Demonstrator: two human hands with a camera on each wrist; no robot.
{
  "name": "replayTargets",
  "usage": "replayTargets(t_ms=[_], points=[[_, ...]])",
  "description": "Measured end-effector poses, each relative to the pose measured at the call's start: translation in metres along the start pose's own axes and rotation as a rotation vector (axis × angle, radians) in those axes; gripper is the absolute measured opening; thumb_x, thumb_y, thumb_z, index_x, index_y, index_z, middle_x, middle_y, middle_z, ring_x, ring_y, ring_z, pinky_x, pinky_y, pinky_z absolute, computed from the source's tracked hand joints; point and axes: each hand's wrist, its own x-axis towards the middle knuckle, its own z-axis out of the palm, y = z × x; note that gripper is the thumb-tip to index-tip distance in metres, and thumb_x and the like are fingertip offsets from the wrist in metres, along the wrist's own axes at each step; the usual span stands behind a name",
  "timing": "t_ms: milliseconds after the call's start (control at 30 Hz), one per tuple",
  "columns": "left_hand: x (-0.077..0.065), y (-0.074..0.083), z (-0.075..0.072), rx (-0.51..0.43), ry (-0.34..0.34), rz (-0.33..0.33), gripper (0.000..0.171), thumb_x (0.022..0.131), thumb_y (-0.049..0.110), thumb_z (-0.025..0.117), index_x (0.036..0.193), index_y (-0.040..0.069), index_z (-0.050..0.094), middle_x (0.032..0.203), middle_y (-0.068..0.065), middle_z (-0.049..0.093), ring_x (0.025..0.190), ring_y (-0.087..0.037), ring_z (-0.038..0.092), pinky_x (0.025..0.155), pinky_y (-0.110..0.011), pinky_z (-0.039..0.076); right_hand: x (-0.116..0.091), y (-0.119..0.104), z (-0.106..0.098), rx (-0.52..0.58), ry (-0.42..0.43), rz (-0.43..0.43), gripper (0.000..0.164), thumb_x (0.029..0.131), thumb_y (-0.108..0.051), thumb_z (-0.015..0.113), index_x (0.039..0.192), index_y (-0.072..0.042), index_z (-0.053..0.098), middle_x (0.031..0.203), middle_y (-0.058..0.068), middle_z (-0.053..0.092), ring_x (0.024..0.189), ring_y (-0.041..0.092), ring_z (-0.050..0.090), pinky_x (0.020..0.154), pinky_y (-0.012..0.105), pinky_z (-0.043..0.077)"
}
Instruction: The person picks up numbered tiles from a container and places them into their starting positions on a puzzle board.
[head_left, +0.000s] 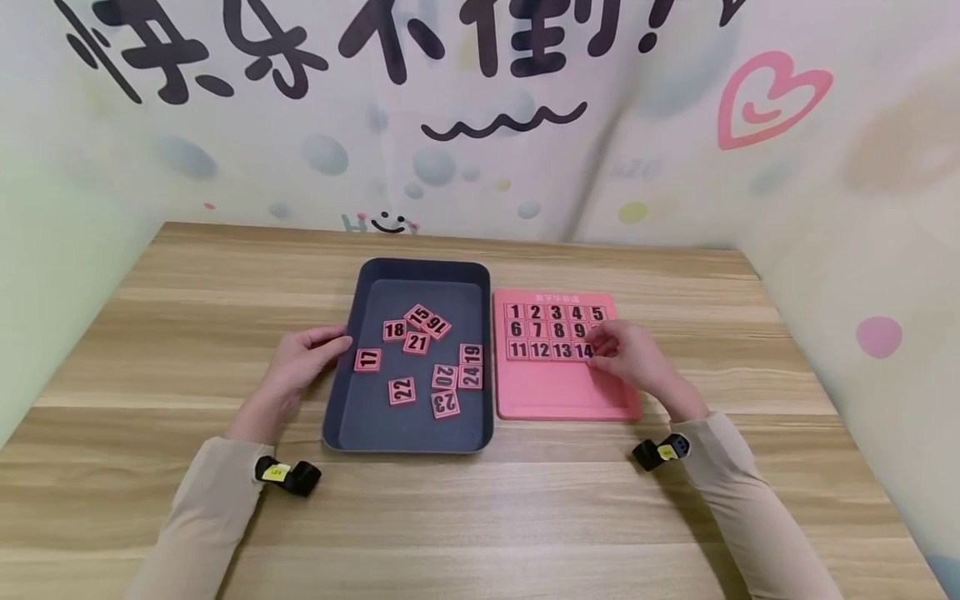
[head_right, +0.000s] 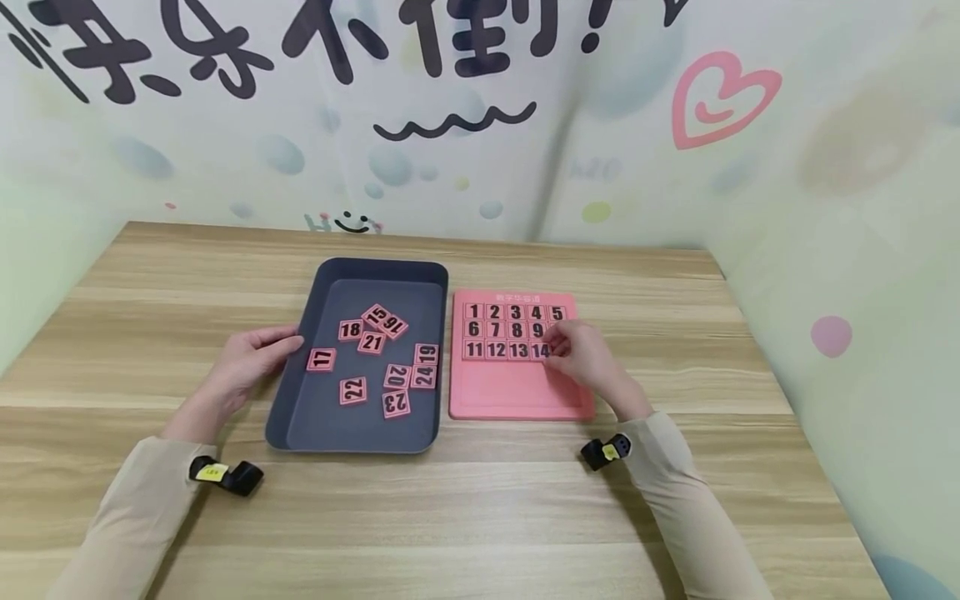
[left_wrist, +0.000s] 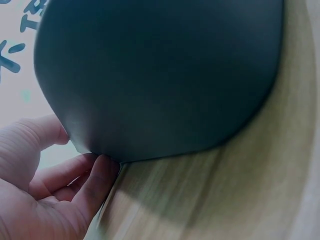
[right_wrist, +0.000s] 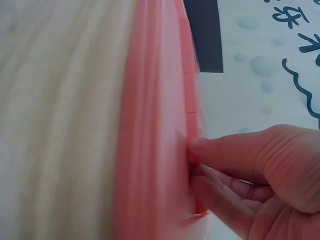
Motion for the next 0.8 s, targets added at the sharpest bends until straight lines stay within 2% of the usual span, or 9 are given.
replayTargets(t_ms=[200, 433, 633, 800], points=[[0.001, 0.0, 0.0, -0.009, -0.015, 0.007, 0.051, 0.093, 0.025, 0.058, 0.136, -0.001, 0.047, 0.139, -0.017, 0.045, 0.127, -0.024, 0.04, 0.092, -0.021, 0.043, 0.005, -0.016, -0.005, -0.019, 0.033, -0.028, 0.033, 0.073, 0.002, 0.076, 0.101, 0.01, 0.061, 0.09, 0.019, 0.062, 0.081, 0.03, 0.06, 0.074, 0.042, 0.051], [0.0, 0.0, -0.001, -0.028, -0.021, 0.012, 0.05, 0.093, 0.023, 0.057, 0.136, -0.002, 0.046, 0.139, -0.019, 0.045, 0.126, -0.025, 0.041, 0.09, -0.018, 0.044, 0.026, -0.051, -0.003, -0.013, -0.033, -0.059, 0.032, 0.078, -0.005, 0.073, 0.106, 0.007, 0.06, 0.097, 0.019, 0.064, 0.088, 0.029, 0.062, 0.079, 0.041, 0.052], [0.0, 0.0, -0.002, -0.035, -0.021, 0.022, 0.05, 0.093, 0.022, 0.057, 0.135, -0.003, 0.046, 0.138, -0.019, 0.046, 0.126, -0.025, 0.041, 0.087, -0.015, 0.044, 0.052, -0.086, 0.013, 0.047, -0.048, -0.147, 0.034, 0.078, -0.004, 0.073, 0.109, 0.005, 0.061, 0.103, 0.018, 0.063, 0.091, 0.027, 0.061, 0.081, 0.037, 0.052], [0.0, -0.001, -0.002, -0.038, -0.018, 0.026, 0.05, 0.093, 0.023, 0.058, 0.134, -0.003, 0.047, 0.137, -0.019, 0.046, 0.124, -0.023, 0.043, 0.083, -0.013, 0.045, 0.079, -0.11, 0.029, 0.116, -0.095, -0.189, 0.032, 0.08, -0.003, 0.072, 0.11, 0.004, 0.062, 0.102, 0.017, 0.063, 0.091, 0.023, 0.059, 0.081, 0.032, 0.052]])
